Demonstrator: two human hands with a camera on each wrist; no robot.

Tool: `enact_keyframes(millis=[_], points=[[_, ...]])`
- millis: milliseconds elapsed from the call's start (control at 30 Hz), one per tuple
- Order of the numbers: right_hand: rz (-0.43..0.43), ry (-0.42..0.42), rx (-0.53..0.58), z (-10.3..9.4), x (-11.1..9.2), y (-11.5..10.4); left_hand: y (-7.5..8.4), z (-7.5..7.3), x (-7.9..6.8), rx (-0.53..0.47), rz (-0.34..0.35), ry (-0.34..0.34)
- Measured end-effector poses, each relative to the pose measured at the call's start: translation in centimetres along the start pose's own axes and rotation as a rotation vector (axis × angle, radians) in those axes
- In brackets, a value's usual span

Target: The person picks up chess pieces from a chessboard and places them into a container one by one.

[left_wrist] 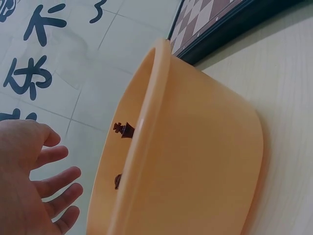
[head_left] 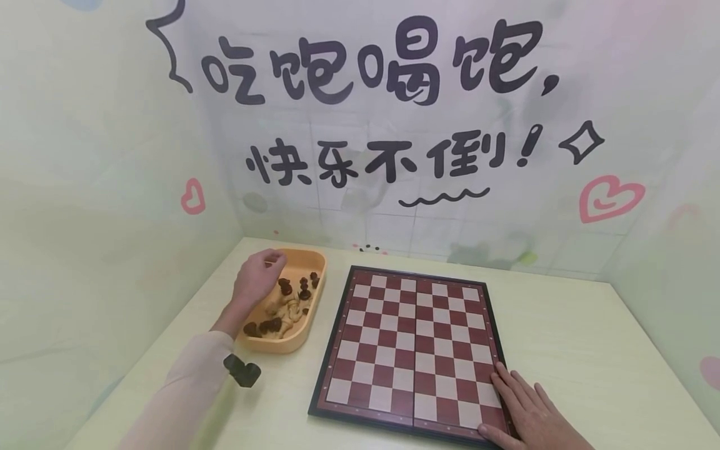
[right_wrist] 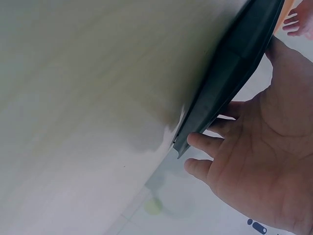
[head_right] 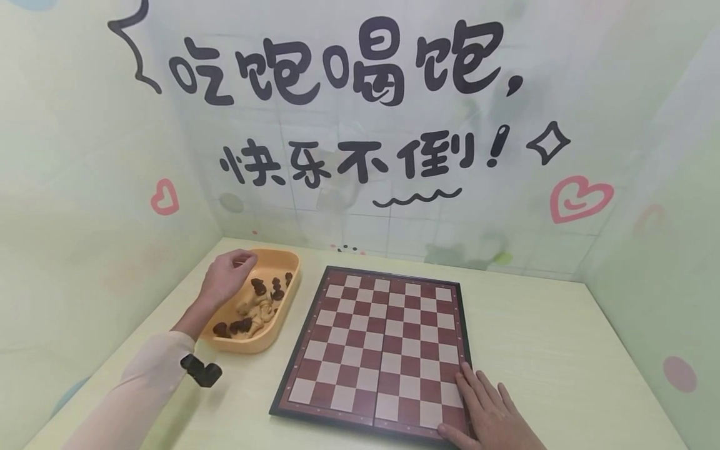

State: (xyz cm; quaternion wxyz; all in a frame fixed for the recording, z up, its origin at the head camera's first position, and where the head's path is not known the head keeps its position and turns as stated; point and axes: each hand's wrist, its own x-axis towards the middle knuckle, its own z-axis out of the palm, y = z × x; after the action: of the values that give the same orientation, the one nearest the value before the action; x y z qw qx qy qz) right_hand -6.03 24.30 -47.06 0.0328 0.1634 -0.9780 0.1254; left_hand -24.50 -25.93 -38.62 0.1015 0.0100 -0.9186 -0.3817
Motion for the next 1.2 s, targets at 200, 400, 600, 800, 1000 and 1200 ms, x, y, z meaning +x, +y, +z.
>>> enact_keyframes(millis=[200,400,600,800,1000,1200], points=[[0.005,-0.003,0.001,0.0,-0.1,0.0,0.3,0.1,-0.2,-0.014,0.007,-0.005],[-0.003,0.009,-0.005,-0.1,-0.1,0.0,0.9,0.6,-0.6,-0.038,0.031,-0.026],[-0.002,-0.002,0.008,-0.2,0.0,0.1,2.0,1.3,-1.3,-0.046,0.083,-0.026],[-0.026,0.021,-0.007,-0.3,0.1,0.2,3.6,1.6,-2.0,-0.001,0.116,-0.017],[-0.012,0.008,0.000,-0.3,0.1,0.1,4.8,1.9,-2.7,0.012,0.155,-0.025],[-0.015,0.012,0.002,-0.3,0.0,0.1,5.9,2.4,-3.9,-0.007,0.178,-0.031]])
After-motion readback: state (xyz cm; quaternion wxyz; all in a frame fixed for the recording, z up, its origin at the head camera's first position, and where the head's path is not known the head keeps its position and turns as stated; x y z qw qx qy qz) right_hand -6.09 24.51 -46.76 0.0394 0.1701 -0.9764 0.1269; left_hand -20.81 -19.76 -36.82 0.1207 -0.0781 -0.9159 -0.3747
